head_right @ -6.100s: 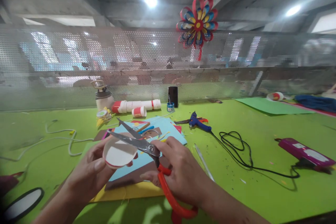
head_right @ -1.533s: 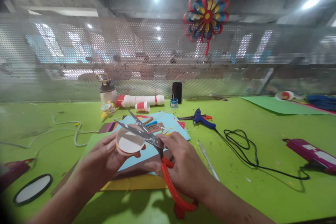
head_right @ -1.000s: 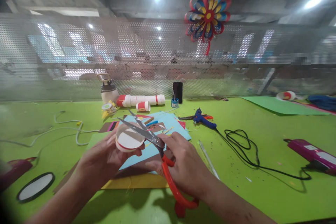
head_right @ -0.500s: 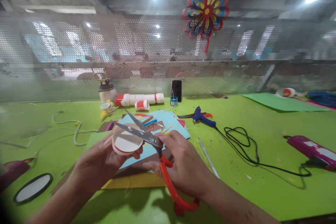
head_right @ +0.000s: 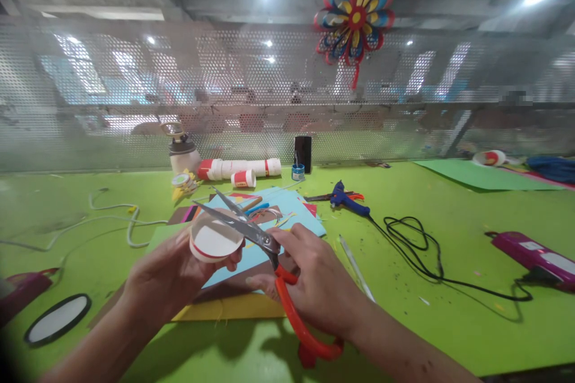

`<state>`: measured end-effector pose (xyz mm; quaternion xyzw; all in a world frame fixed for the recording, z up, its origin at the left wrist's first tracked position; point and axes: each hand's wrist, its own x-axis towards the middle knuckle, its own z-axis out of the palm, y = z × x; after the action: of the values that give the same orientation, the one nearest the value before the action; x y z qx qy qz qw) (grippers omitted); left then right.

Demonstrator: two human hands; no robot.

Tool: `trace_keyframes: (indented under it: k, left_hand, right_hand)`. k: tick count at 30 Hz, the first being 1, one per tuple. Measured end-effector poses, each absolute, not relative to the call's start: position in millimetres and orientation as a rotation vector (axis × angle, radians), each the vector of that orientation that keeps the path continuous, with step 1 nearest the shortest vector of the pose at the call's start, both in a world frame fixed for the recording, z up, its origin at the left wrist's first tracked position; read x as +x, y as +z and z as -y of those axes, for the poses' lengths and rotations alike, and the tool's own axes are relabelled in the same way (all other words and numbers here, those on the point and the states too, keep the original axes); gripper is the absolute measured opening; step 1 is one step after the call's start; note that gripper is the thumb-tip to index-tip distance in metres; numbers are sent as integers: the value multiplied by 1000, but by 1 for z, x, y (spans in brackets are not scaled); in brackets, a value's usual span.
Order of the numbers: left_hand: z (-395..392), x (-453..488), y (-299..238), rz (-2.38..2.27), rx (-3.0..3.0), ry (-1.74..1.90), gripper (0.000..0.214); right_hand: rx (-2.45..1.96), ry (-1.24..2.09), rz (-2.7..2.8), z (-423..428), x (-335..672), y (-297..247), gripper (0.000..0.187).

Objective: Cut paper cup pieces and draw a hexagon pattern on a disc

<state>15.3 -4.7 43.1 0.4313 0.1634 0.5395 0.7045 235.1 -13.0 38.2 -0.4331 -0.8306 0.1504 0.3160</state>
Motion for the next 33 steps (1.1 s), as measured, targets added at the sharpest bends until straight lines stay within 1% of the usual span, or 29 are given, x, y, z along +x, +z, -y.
trace_keyframes:
  k: [10,13,22,28,33]
  left_hand:
    - [6,17,47,-385,925,1217,29]
    - [5,16,45,-361,934,1214,31]
    - [3,16,37,-335,958,1128,27]
    - [3,16,39,-308,960,1113,28]
    - [1,15,40,-272,945,1088,29]
  right_hand:
    - [-1119,340,2186,12,235,36,37]
    - [-1112,328,2195,10,236,35,39]
    - [-1110,369,2188,9,236,33,46]
    - [-1118,341,2189,10,237,33,42]
    - [-1088,275,2212,10,238,33,43]
